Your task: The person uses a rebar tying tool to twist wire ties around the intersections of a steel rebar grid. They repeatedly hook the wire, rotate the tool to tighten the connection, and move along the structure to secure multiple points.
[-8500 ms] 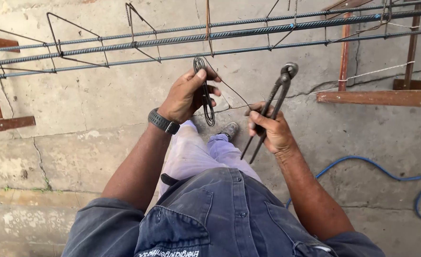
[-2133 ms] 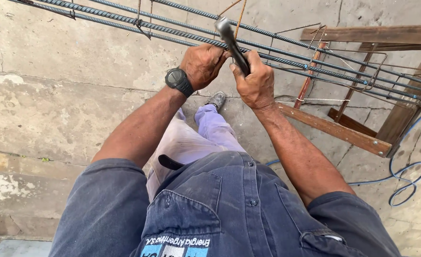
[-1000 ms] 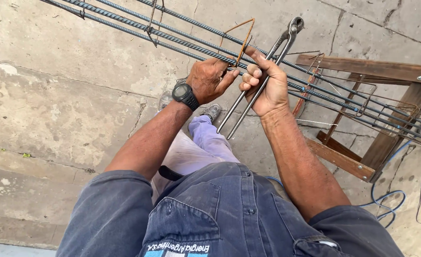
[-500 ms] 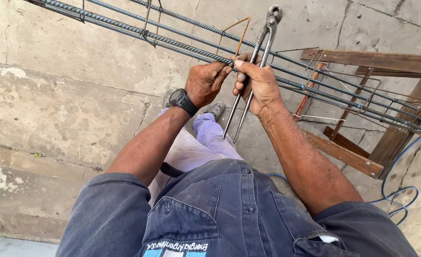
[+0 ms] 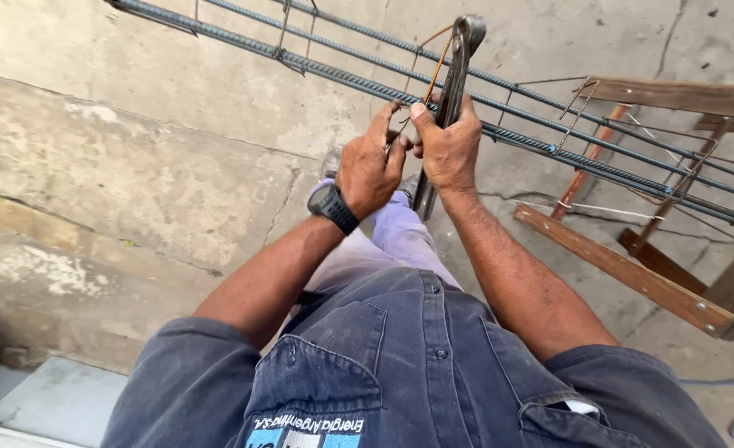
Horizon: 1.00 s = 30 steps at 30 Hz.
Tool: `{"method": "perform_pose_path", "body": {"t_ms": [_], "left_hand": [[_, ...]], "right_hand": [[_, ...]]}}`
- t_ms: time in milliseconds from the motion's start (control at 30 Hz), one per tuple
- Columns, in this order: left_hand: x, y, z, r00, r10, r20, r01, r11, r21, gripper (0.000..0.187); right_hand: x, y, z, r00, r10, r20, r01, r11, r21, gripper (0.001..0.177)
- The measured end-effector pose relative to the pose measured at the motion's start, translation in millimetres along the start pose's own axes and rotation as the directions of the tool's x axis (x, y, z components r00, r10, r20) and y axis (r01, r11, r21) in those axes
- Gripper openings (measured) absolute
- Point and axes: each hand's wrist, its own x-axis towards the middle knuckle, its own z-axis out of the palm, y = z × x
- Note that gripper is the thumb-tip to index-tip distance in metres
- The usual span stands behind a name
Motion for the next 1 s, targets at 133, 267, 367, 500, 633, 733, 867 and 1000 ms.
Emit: {"method": "perform_pose_path", "body": {"t_ms": [133, 267, 367, 500, 633, 733, 867, 1000], "left_hand": [[0, 43, -3, 0.999, -0.048, 0.005, 0.044, 0.947, 0.319, 0.027], [34, 41, 5, 0.936, -0.266, 0.231, 0.087, 0.810, 0.580, 0.027], [58, 43, 10, 0.902, -0.324, 0.286, 0.052, 0.738, 0.673, 0.037], [66, 29, 19, 0.863, -0.414, 0.290, 0.085, 0.685, 0.724, 0.031], [65, 38, 12, 0.871, -0.441, 0.217, 0.177, 0.694, 0.698, 0.026], [59, 35, 3, 0.850, -0.458, 0.260, 0.244, 0.780, 0.576, 0.031], [52, 36, -18, 0.843, -0.418, 0.340, 0.411, 0.907, 0.096, 0.022], [51, 27, -29, 0.681, -0.546, 0.489, 0.719, 0.626, -0.302, 0.037]], "right_hand": [[-6, -8, -5, 0.998, -0.042, -0.046, 0.030, 0.972, -0.232, 0.064], [3, -6, -6, 0.999, 0.031, -0.043, -0.039, 0.983, -0.181, 0.045], [15, 8, -1, 0.996, 0.076, -0.045, -0.079, 0.993, -0.091, 0.040], [21, 30, 5, 0.992, 0.117, -0.043, -0.117, 0.993, 0.006, 0.029], [16, 11, -4, 0.993, 0.116, -0.026, -0.115, 0.993, 0.037, 0.028], [12, 5, -10, 0.988, 0.154, 0.005, -0.153, 0.982, 0.107, 0.022], [-2, -12, -10, 0.984, 0.170, 0.050, -0.176, 0.968, 0.180, 0.017], [0, -2, 0, 0.975, 0.216, 0.048, -0.221, 0.958, 0.181, 0.017]]}}
